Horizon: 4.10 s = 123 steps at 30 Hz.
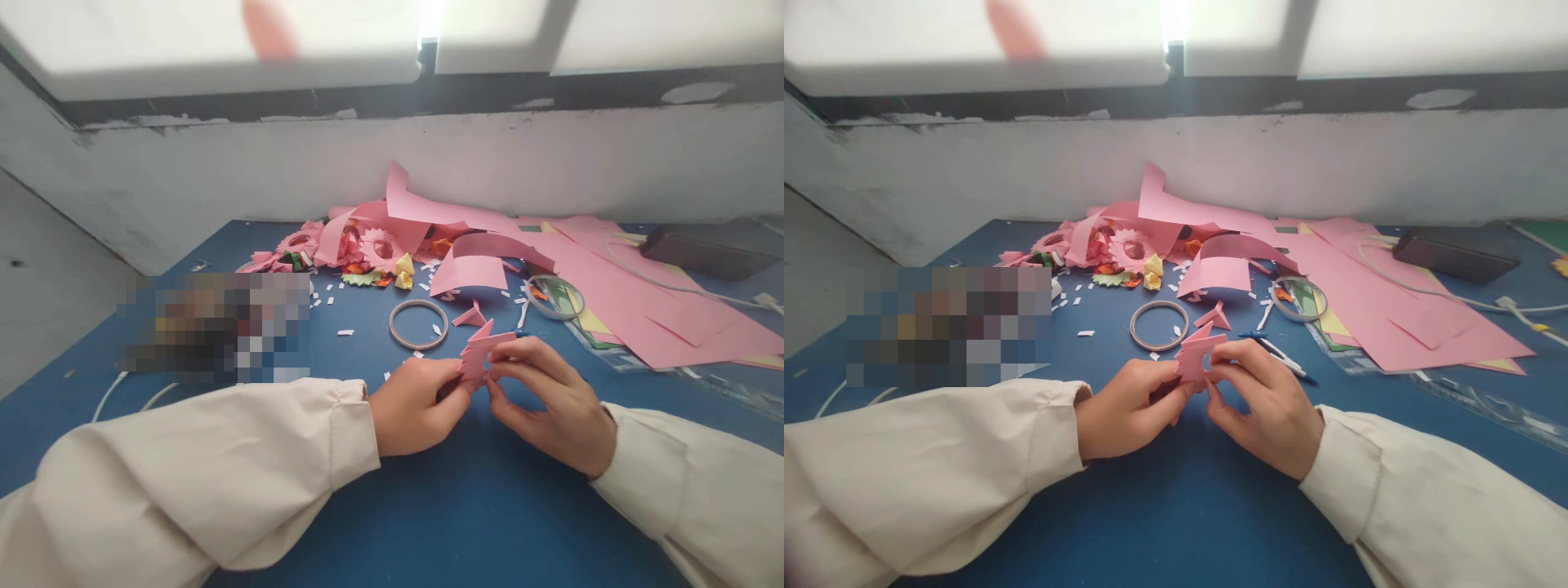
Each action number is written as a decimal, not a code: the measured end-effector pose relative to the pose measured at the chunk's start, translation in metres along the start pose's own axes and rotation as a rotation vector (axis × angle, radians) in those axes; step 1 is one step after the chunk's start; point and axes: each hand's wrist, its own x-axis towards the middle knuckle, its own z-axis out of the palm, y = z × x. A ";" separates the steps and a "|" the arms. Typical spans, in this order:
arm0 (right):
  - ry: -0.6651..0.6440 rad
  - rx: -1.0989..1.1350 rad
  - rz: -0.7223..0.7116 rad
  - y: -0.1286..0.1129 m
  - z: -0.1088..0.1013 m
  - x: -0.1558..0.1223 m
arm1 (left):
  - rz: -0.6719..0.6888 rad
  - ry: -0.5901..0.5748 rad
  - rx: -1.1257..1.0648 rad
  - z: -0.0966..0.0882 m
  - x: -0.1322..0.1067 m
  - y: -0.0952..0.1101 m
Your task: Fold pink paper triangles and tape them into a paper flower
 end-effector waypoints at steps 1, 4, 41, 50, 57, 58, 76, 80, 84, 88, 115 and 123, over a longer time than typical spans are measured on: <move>0.002 -0.001 0.000 0.000 0.000 0.000 | 0.000 -0.001 -0.001 0.000 0.000 0.000; 0.008 -0.006 -0.002 0.000 0.000 0.000 | 0.000 -0.002 -0.003 0.000 0.000 0.000; -0.018 0.026 0.074 0.003 0.000 0.002 | -0.198 -0.024 -0.229 0.001 0.002 0.000; -0.026 0.029 0.092 0.001 0.001 0.004 | -0.121 -0.016 -0.134 -0.001 0.003 0.000; -0.018 0.052 0.072 0.001 0.002 0.004 | -0.115 -0.019 -0.108 -0.001 0.003 0.001; -0.017 0.052 0.072 0.001 0.002 0.004 | -0.117 -0.019 -0.106 -0.001 0.003 0.001; -0.024 0.052 0.061 0.004 0.003 0.002 | -0.141 -0.025 -0.116 -0.001 0.004 0.002; -0.025 0.050 0.063 0.004 0.003 0.003 | -0.150 -0.032 -0.109 -0.002 0.004 0.003; -0.029 0.045 0.064 0.004 0.003 0.002 | -0.144 -0.030 -0.109 -0.002 0.003 0.002; -0.032 0.044 0.062 0.005 0.004 0.002 | -0.145 -0.032 -0.108 -0.001 0.003 0.001; -0.048 0.029 0.057 0.007 0.005 0.002 | -0.153 -0.035 -0.108 -0.001 0.004 0.001; -0.059 0.030 0.061 0.007 0.005 0.001 | -0.158 -0.040 -0.106 -0.002 0.004 0.003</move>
